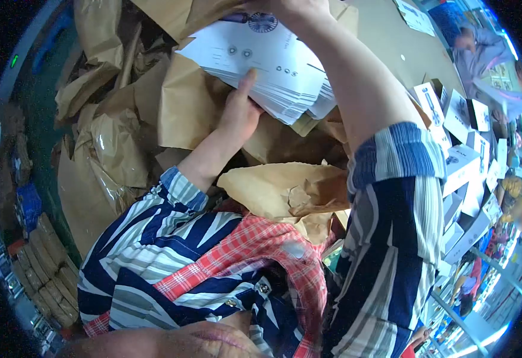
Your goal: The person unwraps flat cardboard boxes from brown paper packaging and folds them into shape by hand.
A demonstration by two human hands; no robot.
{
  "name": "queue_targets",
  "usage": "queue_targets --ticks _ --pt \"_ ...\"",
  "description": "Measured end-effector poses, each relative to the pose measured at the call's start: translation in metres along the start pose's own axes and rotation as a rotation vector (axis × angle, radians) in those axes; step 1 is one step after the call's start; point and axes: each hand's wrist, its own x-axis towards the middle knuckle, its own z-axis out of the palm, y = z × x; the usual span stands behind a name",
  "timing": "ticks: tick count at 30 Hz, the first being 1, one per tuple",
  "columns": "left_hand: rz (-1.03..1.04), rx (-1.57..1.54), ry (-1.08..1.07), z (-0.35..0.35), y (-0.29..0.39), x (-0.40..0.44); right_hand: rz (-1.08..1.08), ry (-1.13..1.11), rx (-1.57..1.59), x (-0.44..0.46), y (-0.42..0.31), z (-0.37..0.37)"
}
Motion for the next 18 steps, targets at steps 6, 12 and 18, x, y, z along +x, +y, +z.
queue_targets --ticks 6,12,18 --pt "-0.089 0.028 0.013 0.005 0.019 -0.002 0.244 0.018 0.73 -0.048 -0.011 -0.026" --pt "-0.086 0.098 -0.005 0.005 0.024 -0.009 0.818 0.091 1.212 -0.196 0.022 -0.021" --pt "-0.091 0.126 -0.077 -0.008 0.029 -0.006 1.002 0.127 1.943 -0.217 0.032 0.016"
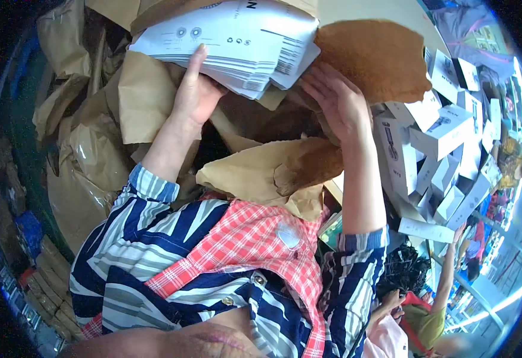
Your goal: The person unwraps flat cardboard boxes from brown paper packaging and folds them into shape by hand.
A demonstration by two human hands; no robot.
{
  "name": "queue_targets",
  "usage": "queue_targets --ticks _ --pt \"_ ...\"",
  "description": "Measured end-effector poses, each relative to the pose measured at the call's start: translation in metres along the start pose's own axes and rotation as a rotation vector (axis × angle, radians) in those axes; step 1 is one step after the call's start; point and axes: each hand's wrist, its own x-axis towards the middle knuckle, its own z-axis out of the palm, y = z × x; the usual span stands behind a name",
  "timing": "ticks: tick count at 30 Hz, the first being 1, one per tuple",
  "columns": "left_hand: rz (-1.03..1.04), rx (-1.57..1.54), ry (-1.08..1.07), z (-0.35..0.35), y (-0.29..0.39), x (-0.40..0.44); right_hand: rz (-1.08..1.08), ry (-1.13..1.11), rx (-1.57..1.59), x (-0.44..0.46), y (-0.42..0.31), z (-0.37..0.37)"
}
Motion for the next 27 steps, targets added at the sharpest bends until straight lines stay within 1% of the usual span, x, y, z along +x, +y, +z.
queue_targets --ticks 2,4,8,10,13,15,16,17,19,21,24,27 --pt "-0.007 0.001 -0.002 0.0 0.002 0.001 0.03 0.01 -0.003 0.003 0.004 -0.002" --pt "-0.015 0.003 0.011 -0.002 0.003 0.0 0.129 -0.026 -0.074 0.004 0.006 0.002" --pt "-0.014 -0.002 -0.019 -0.005 0.003 0.001 0.148 -0.019 -0.106 0.0 0.007 0.014" --pt "-0.016 0.002 -0.018 -0.008 0.004 0.002 0.117 -0.038 -0.132 -0.001 0.015 0.013" --pt "-0.024 -0.013 -0.018 -0.01 0.004 0.005 0.106 0.045 0.049 -0.022 0.044 0.014" --pt "-0.016 -0.024 -0.018 -0.011 0.001 0.004 0.176 0.0 0.112 -0.034 0.051 0.029" --pt "-0.012 -0.026 -0.027 -0.012 0.001 0.003 0.164 -0.052 0.141 -0.032 0.057 0.028" --pt "-0.023 -0.023 -0.035 -0.015 0.0 0.003 0.166 -0.052 0.147 -0.031 0.061 0.03" --pt "-0.023 -0.012 -0.041 -0.014 0.0 0.003 0.198 0.01 0.199 -0.029 0.066 0.036" --pt "-0.028 -0.008 -0.045 -0.013 -0.001 0.001 0.207 0.012 0.197 -0.031 0.07 0.041" --pt "-0.037 -0.028 -0.053 -0.013 0.001 0.001 0.164 0.091 0.215 -0.031 0.078 0.047" --pt "-0.048 -0.024 -0.063 -0.014 0.001 0.0 0.252 0.084 0.369 -0.024 0.07 0.038"
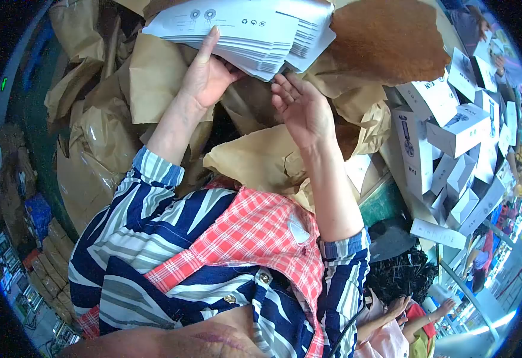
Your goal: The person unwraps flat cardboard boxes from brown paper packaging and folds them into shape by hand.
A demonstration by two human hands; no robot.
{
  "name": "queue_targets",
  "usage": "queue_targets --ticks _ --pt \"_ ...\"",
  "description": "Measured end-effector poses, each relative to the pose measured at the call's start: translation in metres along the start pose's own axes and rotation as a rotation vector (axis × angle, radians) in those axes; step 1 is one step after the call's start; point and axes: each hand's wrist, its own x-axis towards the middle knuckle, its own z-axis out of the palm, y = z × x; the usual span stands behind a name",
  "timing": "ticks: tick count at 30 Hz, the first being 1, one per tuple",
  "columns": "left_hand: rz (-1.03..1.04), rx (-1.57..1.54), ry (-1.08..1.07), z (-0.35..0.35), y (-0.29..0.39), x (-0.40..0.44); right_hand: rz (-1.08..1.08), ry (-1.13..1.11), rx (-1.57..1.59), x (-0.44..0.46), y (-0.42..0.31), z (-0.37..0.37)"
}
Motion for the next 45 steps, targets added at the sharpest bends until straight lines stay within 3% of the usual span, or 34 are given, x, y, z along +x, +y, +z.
queue_targets --ticks 7,12,14,17,19,23,25,29,31,32,34,35,37,41,43,45 --pt "-0.123 -0.09 -0.15 -0.019 -0.006 -0.003 -0.014 -0.013 -0.026 0.004 -0.011 0.017" --pt "0.022 -0.312 -0.089 -0.02 0.002 0.008 -0.005 -0.054 -0.148 0.001 -0.015 0.004" --pt "0.067 -0.17 -0.058 -0.011 0.003 0.016 -0.017 -0.098 -0.24 -0.001 -0.017 0.002" --pt "0.094 -0.105 -0.045 0.003 0.005 0.02 -0.007 -0.141 -0.668 -0.012 -0.028 0.004" --pt "0.08 -0.111 -0.001 0.008 0.002 0.019 -0.187 -0.046 -0.999 -0.01 -0.041 0.005" --pt "0.113 -0.119 0.1 0.006 0.0 0.024 -1.037 0.142 -1.358 0.016 -0.065 0.026" --pt "0.186 -0.082 0.13 -0.002 -0.003 0.026 -1.176 0.284 -1.692 0.032 -0.079 0.038" --pt "0.033 -0.054 0.18 -0.012 0.005 0.004 -1.216 0.327 -1.827 0.071 -0.106 0.04" --pt "0.012 -0.011 0.16 -0.01 0.009 -0.007 -1.103 0.303 -2.004 0.075 -0.108 0.039" --pt "0.011 -0.009 0.164 -0.01 0.009 -0.01 -1.115 0.289 -2.031 0.077 -0.109 0.038" --pt "0.018 0.004 0.165 -0.009 0.009 -0.013 -1.238 0.057 -1.846 0.078 -0.113 0.031" --pt "0.017 0.005 0.164 -0.01 0.011 -0.013 -1.127 -0.014 -1.792 0.071 -0.114 0.03" --pt "0.037 0.019 0.142 -0.008 0.011 -0.013 -1.277 -0.073 -1.876 0.064 -0.11 0.011" --pt "0.029 0.047 0.148 -0.017 0.009 -0.015 -0.976 0.046 -1.629 0.043 -0.102 0.025" --pt "0.031 0.067 0.156 -0.013 0.009 -0.017 -0.991 -0.065 -1.619 0.029 -0.096 0.041" --pt "0.04 0.071 0.143 -0.01 0.01 -0.021 -1.3 -0.015 -1.858 0.035 -0.089 0.043"
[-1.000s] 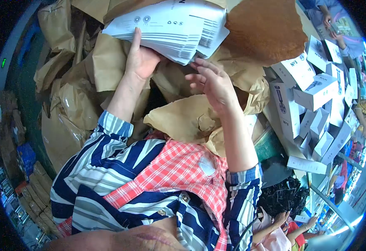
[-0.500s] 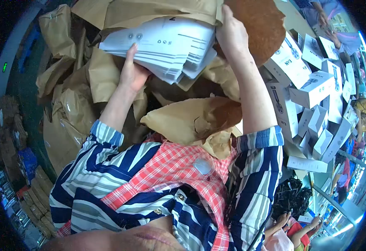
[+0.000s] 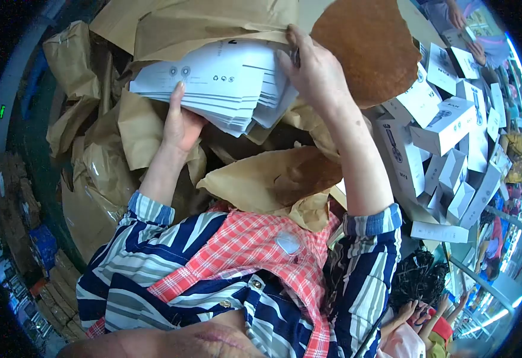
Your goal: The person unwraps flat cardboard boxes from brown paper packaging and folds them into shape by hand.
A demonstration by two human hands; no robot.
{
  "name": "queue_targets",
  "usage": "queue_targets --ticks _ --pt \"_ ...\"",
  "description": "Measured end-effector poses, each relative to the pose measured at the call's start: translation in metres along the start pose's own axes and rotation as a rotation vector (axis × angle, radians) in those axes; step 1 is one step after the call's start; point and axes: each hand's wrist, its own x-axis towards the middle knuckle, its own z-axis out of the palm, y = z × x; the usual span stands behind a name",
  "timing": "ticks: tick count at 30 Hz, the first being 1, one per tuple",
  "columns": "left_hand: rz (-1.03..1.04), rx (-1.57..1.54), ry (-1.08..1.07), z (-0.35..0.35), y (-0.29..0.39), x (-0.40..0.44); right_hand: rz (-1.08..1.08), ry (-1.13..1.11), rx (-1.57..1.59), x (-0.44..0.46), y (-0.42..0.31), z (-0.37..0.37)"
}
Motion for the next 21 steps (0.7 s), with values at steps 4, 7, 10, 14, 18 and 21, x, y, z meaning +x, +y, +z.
queue_targets --ticks 4,7,10,14,18,21 --pt "-0.013 -0.008 0.01 -0.003 -0.004 0.001 0.166 -0.156 -0.24 0.02 -0.002 -0.002" --pt "0.002 0.019 0.064 0.002 -0.002 -0.008 0.068 -0.087 -0.291 0.036 -0.001 0.003" --pt "-0.013 0.006 0.037 -0.005 -0.004 -0.015 -0.075 0.066 -0.208 0.057 0.027 0.01" --pt "-0.179 0.012 0.013 -0.031 -0.004 -0.034 0.281 -0.113 -0.077 0.084 0.063 0.024" --pt "-0.251 0.107 -0.095 -0.058 -0.019 -0.043 0.414 -0.105 0.031 0.095 0.045 0.004" --pt "-0.357 0.117 -0.224 -0.056 -0.028 -0.041 0.532 -0.306 -0.056 0.097 0.056 0.007"
